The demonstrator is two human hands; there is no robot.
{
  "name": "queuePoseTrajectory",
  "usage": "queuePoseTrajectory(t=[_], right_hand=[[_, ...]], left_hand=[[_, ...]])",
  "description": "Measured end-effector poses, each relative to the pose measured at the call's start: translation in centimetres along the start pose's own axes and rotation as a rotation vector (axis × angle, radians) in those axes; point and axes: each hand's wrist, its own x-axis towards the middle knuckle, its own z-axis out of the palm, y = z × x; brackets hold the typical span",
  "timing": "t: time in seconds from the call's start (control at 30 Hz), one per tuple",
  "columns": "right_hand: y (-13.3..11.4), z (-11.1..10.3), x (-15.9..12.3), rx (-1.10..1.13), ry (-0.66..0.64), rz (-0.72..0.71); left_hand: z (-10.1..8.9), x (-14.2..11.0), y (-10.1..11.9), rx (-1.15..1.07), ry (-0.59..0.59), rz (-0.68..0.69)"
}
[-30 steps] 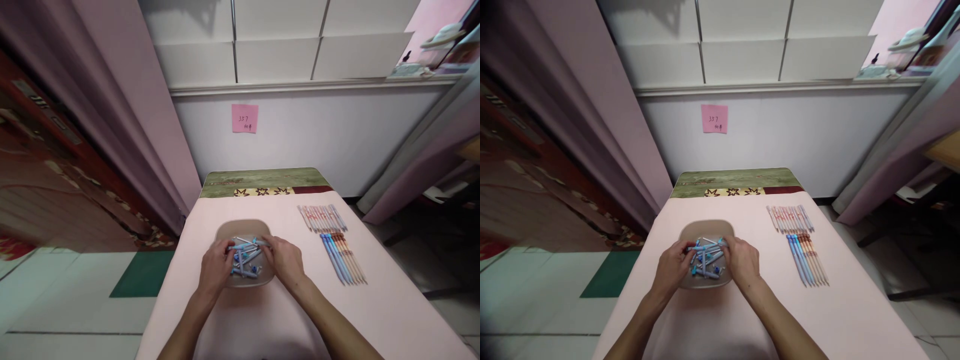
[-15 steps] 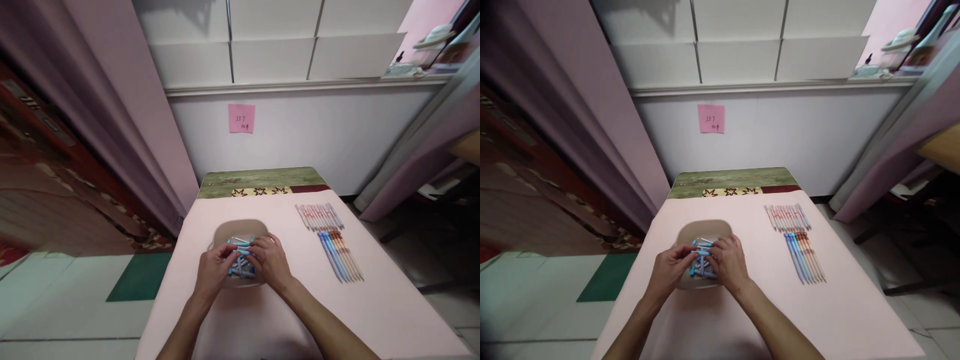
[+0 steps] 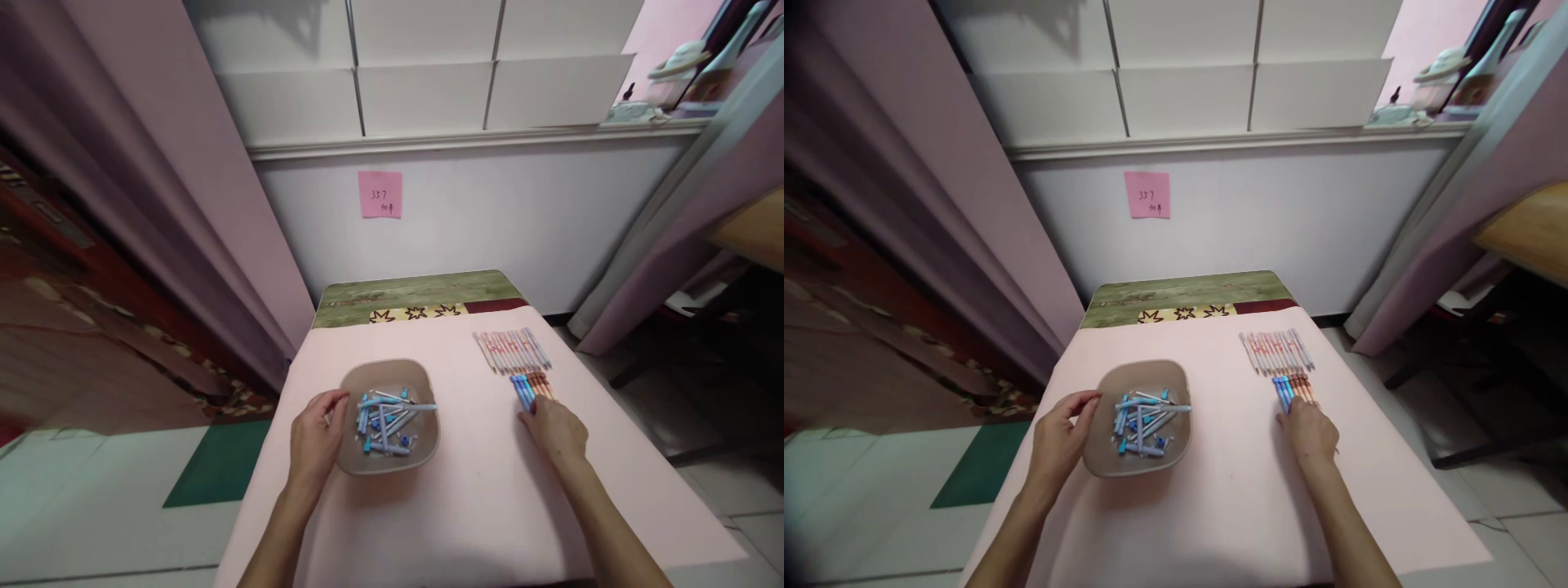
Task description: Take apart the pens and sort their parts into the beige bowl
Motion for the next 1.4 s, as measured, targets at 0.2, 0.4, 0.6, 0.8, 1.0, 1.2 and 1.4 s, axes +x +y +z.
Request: queuePoseTrajectory(t=[0.2, 0.4, 0.6, 0.8, 1.0, 1.2, 1.4], right_hand=[[-0.2, -0.3, 0.1, -0.024, -0.018, 0.026], [-3.4, -3.5, -1.7, 0.095, 0.058, -0.041], [-11.9, -5.5, -7.9, 1.118, -0.366, -0.559], [-15.9, -4.1, -10.8, 1.56, -0.919, -0.479], [-15.8, -3.5, -10.8, 1.588, -1.268, -0.399], [-16.5, -2.8, -11.1, 1.594, -1.011, -0.354], [-17.3, -2.1, -11.4, 1.619, -0.815, -0.38]], left_hand=[[-1.0, 0.2, 0.6, -0.05, 0.037, -0.069], [0.3, -0.1, 2.0, -0.413, -0.031, -0.222], [4.1, -1.1, 4.9, -1.129, -0.436, -0.523], [4.1, -1.6, 5.0, -1.372, -0.353, -0.661], [3.2, -1.5, 4.3, -1.417, -0.391, -0.761], [4.1, -1.7, 3.8, -1.402, -0.279, -0.714], [4.4, -1.5, 3.6, -1.365, -0.161, -0.709]])
